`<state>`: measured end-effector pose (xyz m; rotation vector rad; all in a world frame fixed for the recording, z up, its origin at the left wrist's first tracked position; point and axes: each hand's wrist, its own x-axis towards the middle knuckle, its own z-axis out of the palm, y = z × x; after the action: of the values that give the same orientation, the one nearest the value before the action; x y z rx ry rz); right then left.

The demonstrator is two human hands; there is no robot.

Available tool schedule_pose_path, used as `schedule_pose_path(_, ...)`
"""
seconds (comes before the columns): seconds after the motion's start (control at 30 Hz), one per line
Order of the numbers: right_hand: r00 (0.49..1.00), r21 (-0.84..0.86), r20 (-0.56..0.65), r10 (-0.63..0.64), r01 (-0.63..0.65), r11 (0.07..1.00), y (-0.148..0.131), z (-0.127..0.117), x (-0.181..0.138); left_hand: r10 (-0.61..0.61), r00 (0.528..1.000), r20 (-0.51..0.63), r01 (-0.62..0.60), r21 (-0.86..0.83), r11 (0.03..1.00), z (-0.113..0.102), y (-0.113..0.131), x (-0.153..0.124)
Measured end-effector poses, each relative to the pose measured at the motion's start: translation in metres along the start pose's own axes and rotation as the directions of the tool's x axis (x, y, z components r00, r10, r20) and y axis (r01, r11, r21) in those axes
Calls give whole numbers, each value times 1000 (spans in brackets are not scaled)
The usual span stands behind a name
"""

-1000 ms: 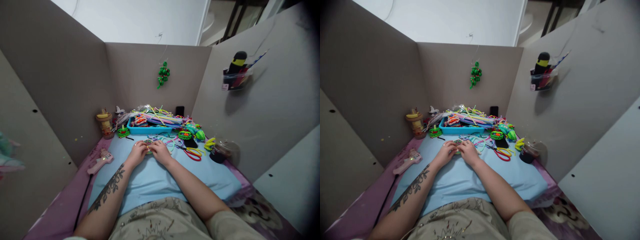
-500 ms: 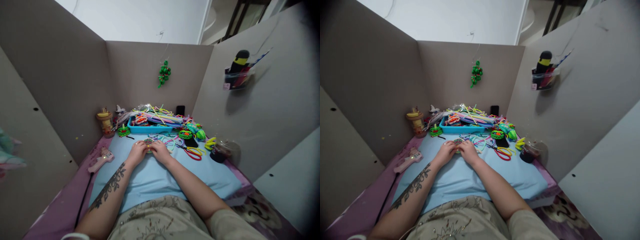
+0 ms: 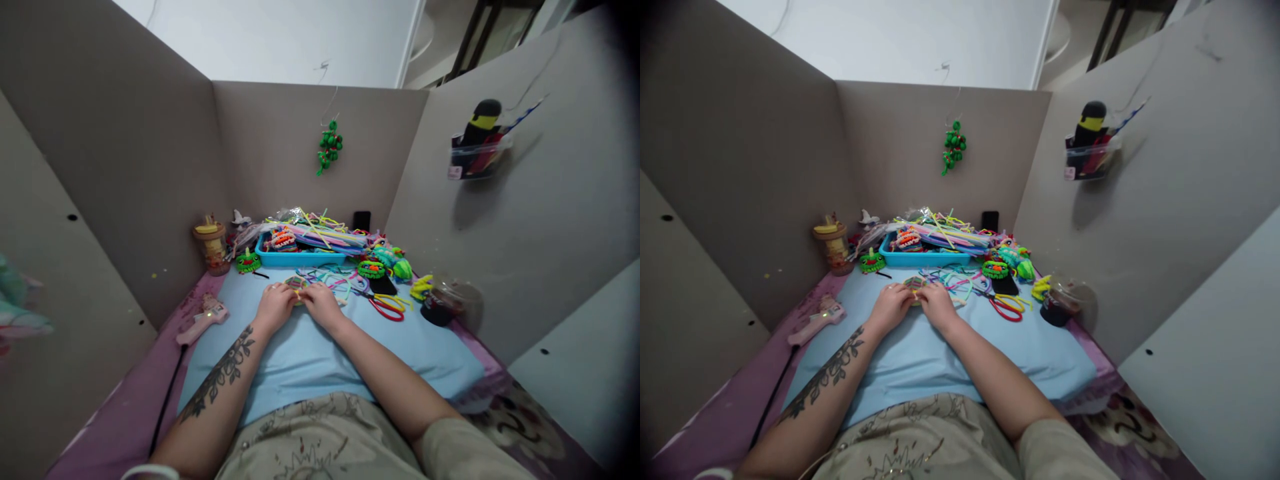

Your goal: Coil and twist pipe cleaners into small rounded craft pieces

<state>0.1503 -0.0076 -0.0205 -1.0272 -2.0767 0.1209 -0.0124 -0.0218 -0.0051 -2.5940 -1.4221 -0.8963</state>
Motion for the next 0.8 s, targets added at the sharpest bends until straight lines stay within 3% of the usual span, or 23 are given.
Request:
schedule_pose_path(0.57,999,-84,12,-50,51,995,-4,-1,-2,-24,999,33,19,130,991,-3,4,0)
schedule_pose_path(0.8,993,-122,106,-52,64,990,-3,-4,0,-1,1000,16,-1,103,995,2,0,0)
